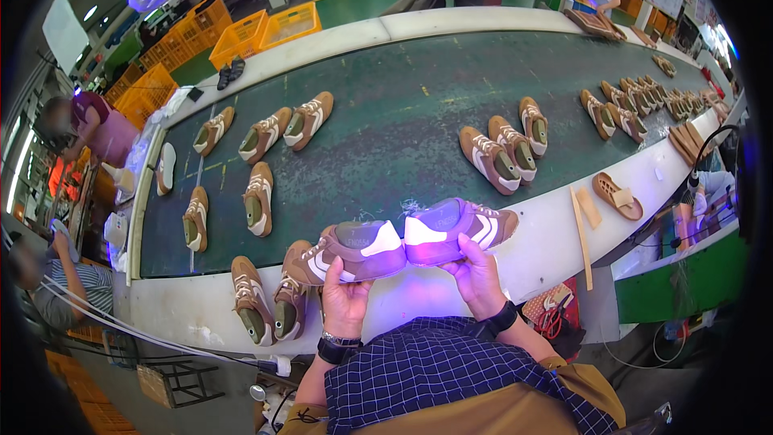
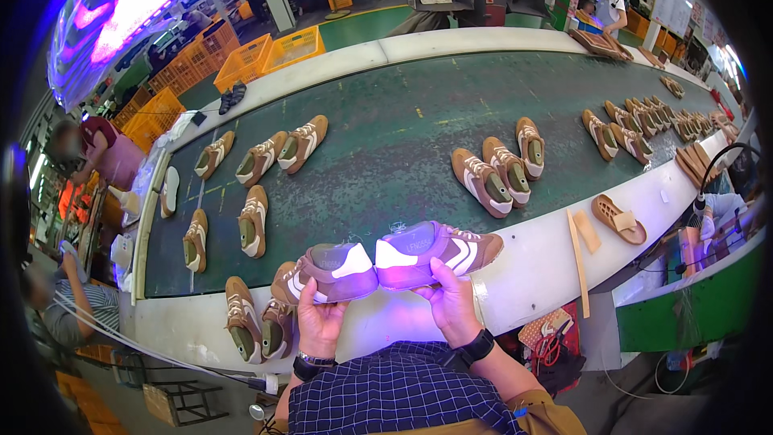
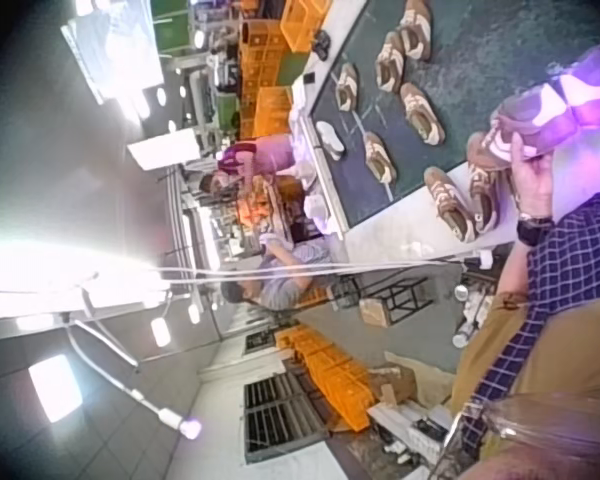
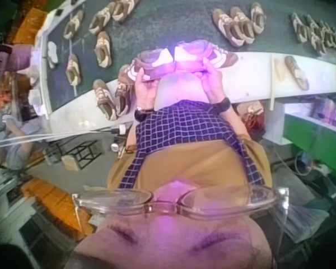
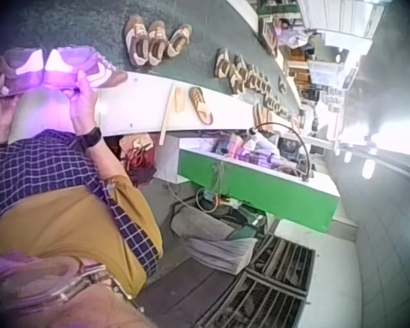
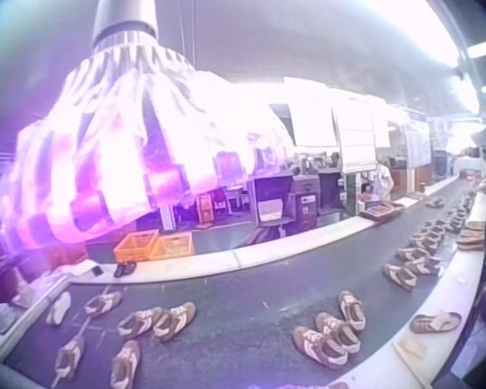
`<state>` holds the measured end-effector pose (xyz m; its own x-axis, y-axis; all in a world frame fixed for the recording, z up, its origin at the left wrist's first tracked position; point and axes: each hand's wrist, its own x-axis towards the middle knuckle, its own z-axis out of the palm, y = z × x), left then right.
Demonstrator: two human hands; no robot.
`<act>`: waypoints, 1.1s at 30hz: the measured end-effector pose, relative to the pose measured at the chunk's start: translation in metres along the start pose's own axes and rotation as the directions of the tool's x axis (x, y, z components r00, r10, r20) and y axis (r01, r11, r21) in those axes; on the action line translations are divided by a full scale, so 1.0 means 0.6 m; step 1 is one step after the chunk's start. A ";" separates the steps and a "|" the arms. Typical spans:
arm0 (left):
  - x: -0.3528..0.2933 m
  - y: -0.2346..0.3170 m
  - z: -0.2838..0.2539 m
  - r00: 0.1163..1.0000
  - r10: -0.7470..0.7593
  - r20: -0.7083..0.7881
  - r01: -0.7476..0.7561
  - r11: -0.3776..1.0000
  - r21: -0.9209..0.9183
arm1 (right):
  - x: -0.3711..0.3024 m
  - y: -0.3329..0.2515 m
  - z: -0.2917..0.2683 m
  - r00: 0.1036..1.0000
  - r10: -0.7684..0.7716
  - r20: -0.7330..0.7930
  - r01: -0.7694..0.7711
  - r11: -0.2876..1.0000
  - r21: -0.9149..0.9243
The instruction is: The recorder is inspecting shoes on a conveyor belt, checking for quality and using a UV light tool to examine specific areas.
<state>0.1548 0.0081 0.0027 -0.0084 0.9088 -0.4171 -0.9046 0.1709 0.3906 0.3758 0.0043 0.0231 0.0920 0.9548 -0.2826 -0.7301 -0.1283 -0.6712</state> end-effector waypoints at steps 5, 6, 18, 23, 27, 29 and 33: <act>0.004 -0.002 -0.002 1.000 -0.006 0.011 0.006 1.000 -0.005 | 0.002 0.001 0.000 1.000 0.004 -0.005 -0.004 1.000 0.011; 0.004 -0.002 -0.005 1.000 -0.014 -0.004 0.014 1.000 -0.014 | 0.001 0.000 0.000 1.000 0.015 -0.013 -0.015 1.000 0.003; -0.010 0.007 -0.004 0.999 0.048 0.023 -0.051 0.991 0.122 | -0.008 -0.014 -0.003 1.000 -0.023 -0.010 0.022 0.991 -0.130; -0.012 0.008 -0.004 0.996 0.079 0.030 -0.083 0.977 0.196 | -0.011 -0.021 0.001 0.997 -0.074 -0.014 0.069 0.977 -0.203; -0.014 0.006 0.000 0.996 0.077 0.043 -0.084 0.980 0.183 | -0.011 -0.021 0.002 0.995 -0.097 -0.012 0.093 0.976 -0.198; -0.014 0.005 -0.001 0.997 0.071 0.033 -0.076 0.980 0.182 | -0.012 -0.022 0.001 0.996 -0.090 -0.018 0.084 0.974 -0.211; -0.015 0.002 -0.006 0.997 0.070 0.026 -0.074 0.977 0.202 | -0.009 -0.022 -0.011 0.998 -0.065 -0.018 0.059 0.968 -0.246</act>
<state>0.1525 -0.0011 0.0040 -0.0607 0.9280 -0.3677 -0.7964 0.1770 0.5783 0.3895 -0.0011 0.0288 0.1515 0.9562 -0.2503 -0.5346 -0.1337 -0.8345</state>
